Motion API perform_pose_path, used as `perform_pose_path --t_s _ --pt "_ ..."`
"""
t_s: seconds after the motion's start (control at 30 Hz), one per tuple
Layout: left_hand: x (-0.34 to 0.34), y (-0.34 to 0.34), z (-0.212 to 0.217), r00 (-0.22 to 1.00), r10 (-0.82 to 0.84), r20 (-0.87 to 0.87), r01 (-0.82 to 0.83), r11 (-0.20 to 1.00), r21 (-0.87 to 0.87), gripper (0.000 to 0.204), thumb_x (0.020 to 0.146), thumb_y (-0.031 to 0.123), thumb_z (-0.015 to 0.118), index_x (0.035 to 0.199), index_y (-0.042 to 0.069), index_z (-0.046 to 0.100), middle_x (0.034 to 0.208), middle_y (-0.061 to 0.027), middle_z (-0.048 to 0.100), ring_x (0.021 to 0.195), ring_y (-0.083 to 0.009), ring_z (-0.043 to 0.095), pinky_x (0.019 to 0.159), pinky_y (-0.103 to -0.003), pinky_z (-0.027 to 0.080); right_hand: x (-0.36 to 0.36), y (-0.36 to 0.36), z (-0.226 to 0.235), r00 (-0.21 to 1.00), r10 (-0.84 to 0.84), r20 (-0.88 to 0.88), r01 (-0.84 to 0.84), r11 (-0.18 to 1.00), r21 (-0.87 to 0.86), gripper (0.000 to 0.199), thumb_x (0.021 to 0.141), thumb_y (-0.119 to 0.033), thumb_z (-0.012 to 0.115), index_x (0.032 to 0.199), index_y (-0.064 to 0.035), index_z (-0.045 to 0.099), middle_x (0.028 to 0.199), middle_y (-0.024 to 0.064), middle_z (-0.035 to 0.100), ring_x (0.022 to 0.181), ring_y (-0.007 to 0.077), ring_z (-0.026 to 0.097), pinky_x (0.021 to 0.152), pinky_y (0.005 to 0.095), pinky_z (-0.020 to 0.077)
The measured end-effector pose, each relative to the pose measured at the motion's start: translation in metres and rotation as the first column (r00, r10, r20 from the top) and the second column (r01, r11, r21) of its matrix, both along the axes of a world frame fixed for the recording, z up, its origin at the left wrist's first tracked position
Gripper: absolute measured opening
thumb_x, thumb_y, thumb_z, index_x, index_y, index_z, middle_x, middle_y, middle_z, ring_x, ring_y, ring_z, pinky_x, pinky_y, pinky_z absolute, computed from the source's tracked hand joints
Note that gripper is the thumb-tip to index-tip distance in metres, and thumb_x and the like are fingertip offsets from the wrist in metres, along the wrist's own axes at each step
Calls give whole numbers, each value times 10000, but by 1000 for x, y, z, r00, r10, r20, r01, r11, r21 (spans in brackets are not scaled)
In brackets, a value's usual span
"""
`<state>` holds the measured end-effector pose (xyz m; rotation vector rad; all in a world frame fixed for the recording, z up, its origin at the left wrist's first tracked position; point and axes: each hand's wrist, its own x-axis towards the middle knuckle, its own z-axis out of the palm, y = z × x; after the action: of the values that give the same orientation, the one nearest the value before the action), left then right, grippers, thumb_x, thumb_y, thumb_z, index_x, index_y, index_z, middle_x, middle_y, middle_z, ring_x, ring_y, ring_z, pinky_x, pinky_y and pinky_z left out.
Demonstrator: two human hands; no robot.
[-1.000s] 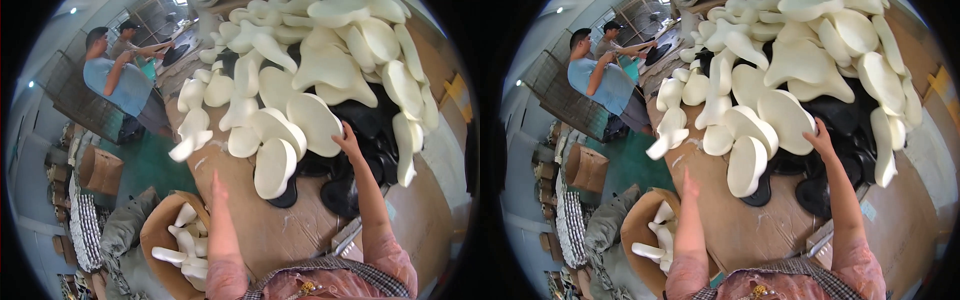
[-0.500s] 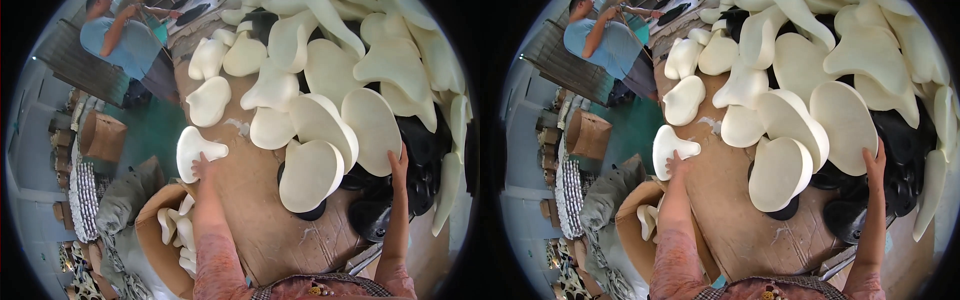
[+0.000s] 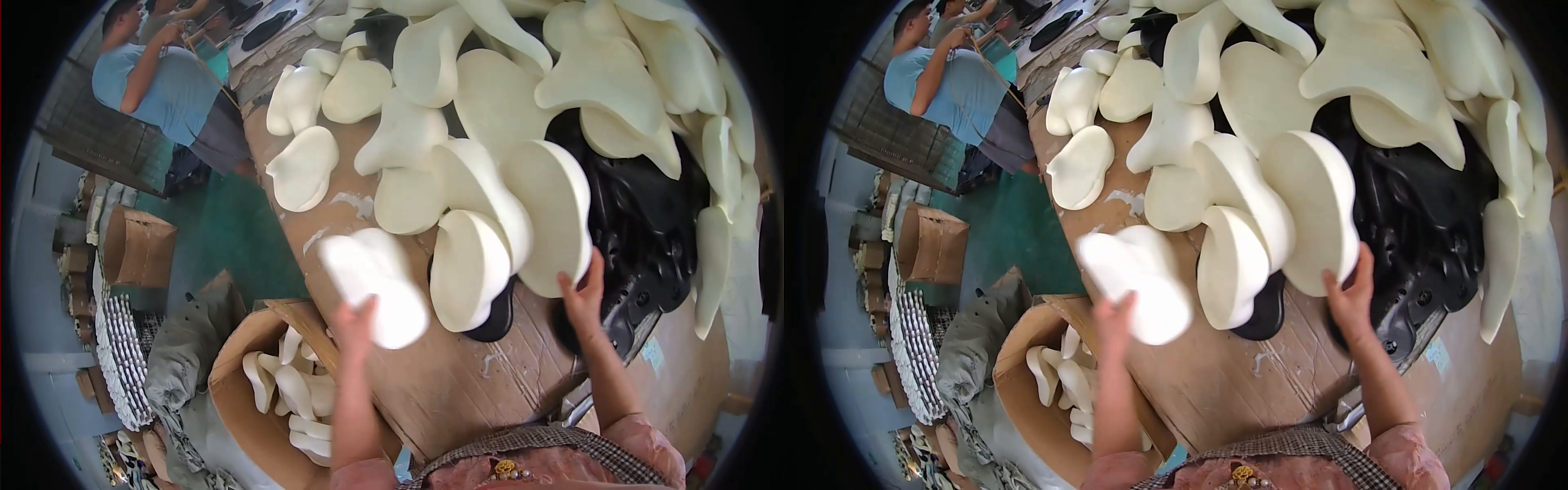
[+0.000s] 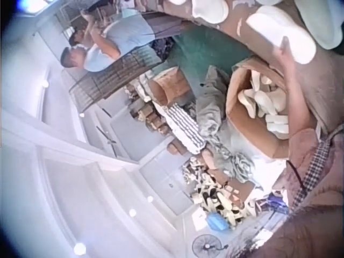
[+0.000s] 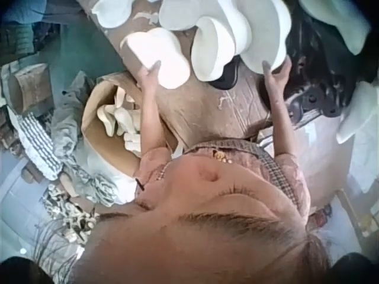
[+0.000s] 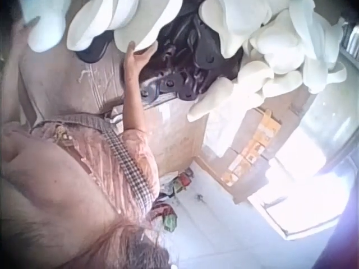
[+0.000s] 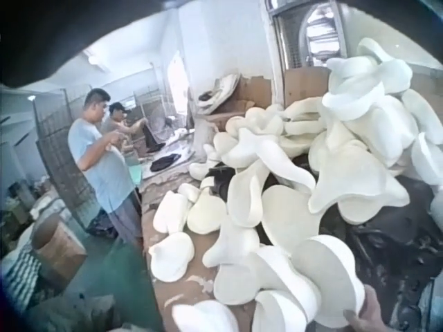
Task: Sort and pack white foam pieces into a cardboard box.
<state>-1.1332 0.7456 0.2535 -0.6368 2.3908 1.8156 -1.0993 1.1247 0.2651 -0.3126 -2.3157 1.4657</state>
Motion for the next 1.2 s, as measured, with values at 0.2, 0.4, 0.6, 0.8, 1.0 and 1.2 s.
perform_pose_path --t_s 0.2,0.4,0.6,0.8,1.0,1.2 --pt "67 82 43 936 -95 -338 61 992 -111 257 819 141 653 993 -39 597 985 -114 634 850 -136 583 735 -310 477 54 -63 44 994 81 -69 -92 978 -186 676 745 14 626 1308 4 253 1191 136 429 1088 208 470 930 325 384" --pt "198 18 108 880 316 -354 -295 949 113 269 828 2 593 1080 -76 542 1057 -143 589 883 -209 583 758 -333 509 88 -109 98 810 445 -382 -498 866 -46 645 689 -90 656 1248 17 352 1153 146 432 1053 252 463 877 346 394" --pt "359 -112 145 693 663 -282 -665 740 105 523 833 54 569 1300 -55 359 1230 -239 471 1030 -304 540 859 -386 478 127 -262 84 433 855 -286 -891 358 -279 734 740 -215 673 1327 -2 289 1276 219 397 1198 347 397 1010 405 326" --pt "376 -153 97 926 353 -135 -303 480 -823 848 656 476 755 1277 -6 438 1370 -277 294 1247 -389 326 995 -478 337 83 -231 76 640 764 -76 -627 463 -627 723 789 -305 681 1332 24 334 1303 227 416 1219 325 405 1029 377 324" --pt "121 -102 135 894 215 -393 -403 770 -496 736 774 168 674 1375 6 281 1392 -193 338 1265 -313 352 1057 -383 270 -69 26 80 959 -274 -73 134 665 -735 274 802 -238 664 927 -32 534 784 -2 519 711 105 492 642 250 421" --pt "-172 88 144 709 -425 -563 -81 744 -664 655 677 153 722 1263 47 450 1323 -202 383 1238 -352 345 1033 -442 281 -151 129 79 909 -415 31 297 596 -746 900 762 -314 722 1387 23 169 1289 170 396 1176 228 406 975 343 342"
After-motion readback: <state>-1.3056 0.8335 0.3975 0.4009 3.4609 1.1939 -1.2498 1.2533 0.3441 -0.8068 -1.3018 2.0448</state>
